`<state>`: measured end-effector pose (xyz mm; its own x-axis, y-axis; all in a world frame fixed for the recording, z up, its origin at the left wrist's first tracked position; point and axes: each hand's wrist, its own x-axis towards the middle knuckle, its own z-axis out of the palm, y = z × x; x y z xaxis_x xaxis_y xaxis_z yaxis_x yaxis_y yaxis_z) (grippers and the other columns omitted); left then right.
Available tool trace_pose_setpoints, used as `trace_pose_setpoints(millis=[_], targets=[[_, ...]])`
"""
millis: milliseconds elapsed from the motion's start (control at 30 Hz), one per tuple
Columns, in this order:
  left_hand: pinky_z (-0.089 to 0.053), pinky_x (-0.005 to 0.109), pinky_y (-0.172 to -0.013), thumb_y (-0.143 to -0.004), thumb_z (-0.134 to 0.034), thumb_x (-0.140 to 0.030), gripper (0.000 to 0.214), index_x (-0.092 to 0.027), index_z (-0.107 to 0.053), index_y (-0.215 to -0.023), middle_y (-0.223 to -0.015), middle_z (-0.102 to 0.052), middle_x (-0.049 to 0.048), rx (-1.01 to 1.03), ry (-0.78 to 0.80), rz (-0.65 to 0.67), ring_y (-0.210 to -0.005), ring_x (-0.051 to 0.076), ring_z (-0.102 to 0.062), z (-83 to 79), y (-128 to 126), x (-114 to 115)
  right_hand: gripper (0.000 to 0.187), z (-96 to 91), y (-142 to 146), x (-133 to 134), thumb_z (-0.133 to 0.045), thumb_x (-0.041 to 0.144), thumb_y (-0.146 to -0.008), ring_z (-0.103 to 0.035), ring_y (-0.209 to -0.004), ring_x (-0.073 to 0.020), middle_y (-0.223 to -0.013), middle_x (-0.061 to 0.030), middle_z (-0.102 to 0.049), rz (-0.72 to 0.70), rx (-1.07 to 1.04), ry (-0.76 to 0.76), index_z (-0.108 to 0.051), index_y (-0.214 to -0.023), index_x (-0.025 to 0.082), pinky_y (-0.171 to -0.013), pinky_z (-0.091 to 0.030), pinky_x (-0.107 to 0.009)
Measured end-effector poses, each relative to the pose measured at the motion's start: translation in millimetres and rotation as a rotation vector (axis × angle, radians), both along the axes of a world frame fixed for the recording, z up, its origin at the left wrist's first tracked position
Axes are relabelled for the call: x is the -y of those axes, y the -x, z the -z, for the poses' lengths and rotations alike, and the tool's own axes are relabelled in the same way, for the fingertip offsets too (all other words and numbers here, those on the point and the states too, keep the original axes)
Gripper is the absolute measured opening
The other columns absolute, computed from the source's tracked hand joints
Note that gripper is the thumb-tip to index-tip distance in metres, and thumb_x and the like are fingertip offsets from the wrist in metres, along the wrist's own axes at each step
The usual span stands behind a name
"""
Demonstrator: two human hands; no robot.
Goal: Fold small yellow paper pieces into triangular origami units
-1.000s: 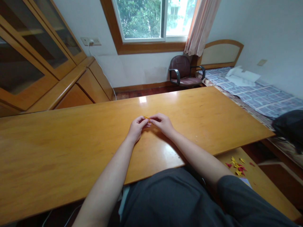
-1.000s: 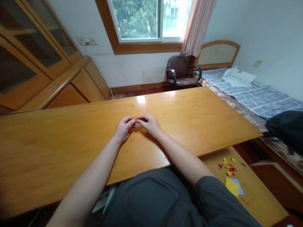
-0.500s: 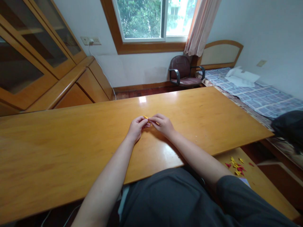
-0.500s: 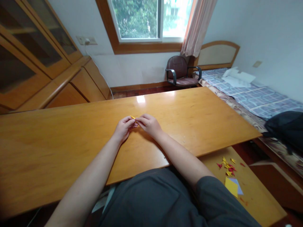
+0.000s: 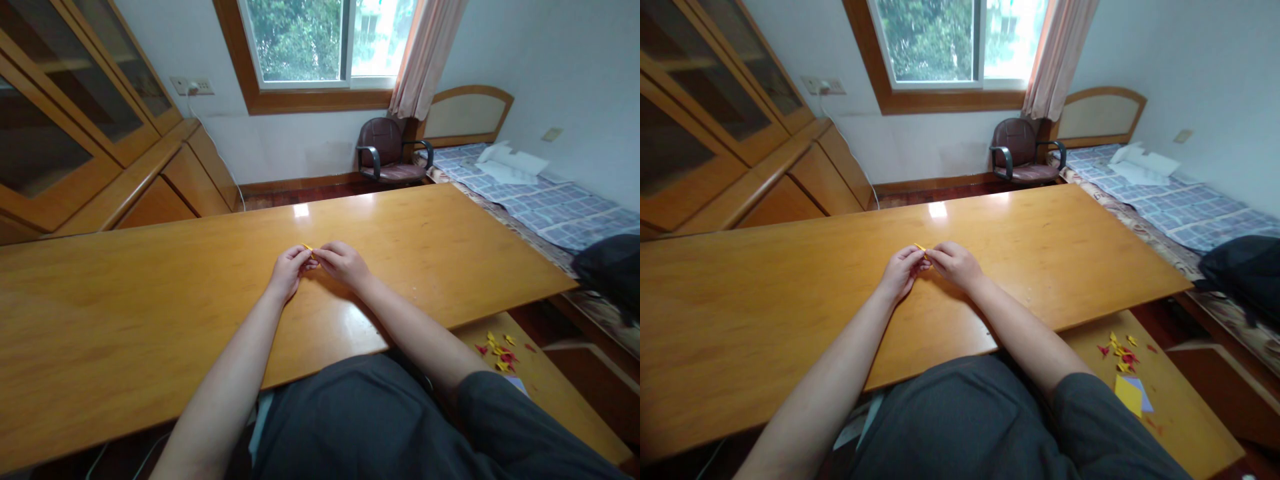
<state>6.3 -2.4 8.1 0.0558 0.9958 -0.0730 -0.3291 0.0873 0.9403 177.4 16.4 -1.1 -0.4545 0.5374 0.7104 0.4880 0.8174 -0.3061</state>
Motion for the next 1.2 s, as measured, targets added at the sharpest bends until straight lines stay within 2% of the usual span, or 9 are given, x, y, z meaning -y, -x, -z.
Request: trace_pose_setpoints(millis=[233, 467, 667, 967, 1200], targets=[[-0.049, 0.019, -0.059, -0.069, -0.075, -0.033, 0.022, -0.016, -0.062, -0.068, -0.063, -0.064, -0.0015, 0.007, -0.015, -0.032, -0.058, 0.008, -0.060, 1.5, 0.0, -0.7, 0.024, -3.7, 2.1, 3.5, -0.056, 0.033, -0.094, -0.061, -0.087, -0.0181, -0.095, -0.0089, -0.066, -0.027, -0.012, 0.117, -0.070, -0.111, 0.026, -0.083, -0.048, -0.030], [-0.048, 0.018, -0.058, -0.068, -0.076, -0.032, 0.021, -0.015, -0.064, -0.070, -0.063, -0.065, -0.0005, 0.035, 0.016, -0.014, -0.058, 0.009, -0.061, -1.2, 0.7, -0.3, 0.025, -0.4, -1.2, 0.3, -0.054, 0.031, -0.095, -0.061, -0.085, -0.0172, -0.095, -0.0087, -0.067, -0.024, 0.012, 0.071, -0.070, -0.113, 0.026, -0.079, -0.048, -0.029], [-0.050, 0.019, -0.059, -0.068, -0.075, -0.032, 0.021, -0.015, -0.064, -0.072, -0.065, -0.066, 0.0000, 0.053, 0.061, -0.017, -0.059, 0.010, -0.062, -3.5, 0.3, 0.4, 0.024, -1.5, -3.6, -1.6, -0.056, 0.032, -0.093, -0.062, -0.086, -0.0169, -0.095, -0.0083, -0.067, -0.062, -0.017, 0.122, -0.070, -0.112, 0.027, -0.080, -0.049, -0.029], [-0.053, 0.021, -0.063, -0.068, -0.077, -0.033, 0.024, -0.015, -0.064, -0.076, -0.067, -0.066, 0.0002, 0.064, 0.054, 0.011, -0.062, 0.010, -0.065, -4.6, -0.6, 0.4, 0.025, -4.4, -5.7, -0.8, -0.052, 0.029, -0.095, -0.061, -0.086, -0.0178, -0.093, -0.0089, -0.068, -0.054, -0.024, 0.087, -0.070, -0.113, 0.025, -0.080, -0.050, -0.030], [-0.052, 0.018, -0.061, -0.067, -0.080, -0.035, 0.026, -0.015, -0.064, -0.073, -0.065, -0.066, -0.0003, 0.063, 0.016, 0.018, -0.059, 0.009, -0.064, -4.3, -0.2, 1.2, 0.025, -6.1, -5.7, -0.2, -0.052, 0.029, -0.095, -0.061, -0.085, -0.0179, -0.093, -0.0093, -0.068, -0.076, -0.032, 0.104, -0.071, -0.111, 0.025, -0.080, -0.050, -0.030]])
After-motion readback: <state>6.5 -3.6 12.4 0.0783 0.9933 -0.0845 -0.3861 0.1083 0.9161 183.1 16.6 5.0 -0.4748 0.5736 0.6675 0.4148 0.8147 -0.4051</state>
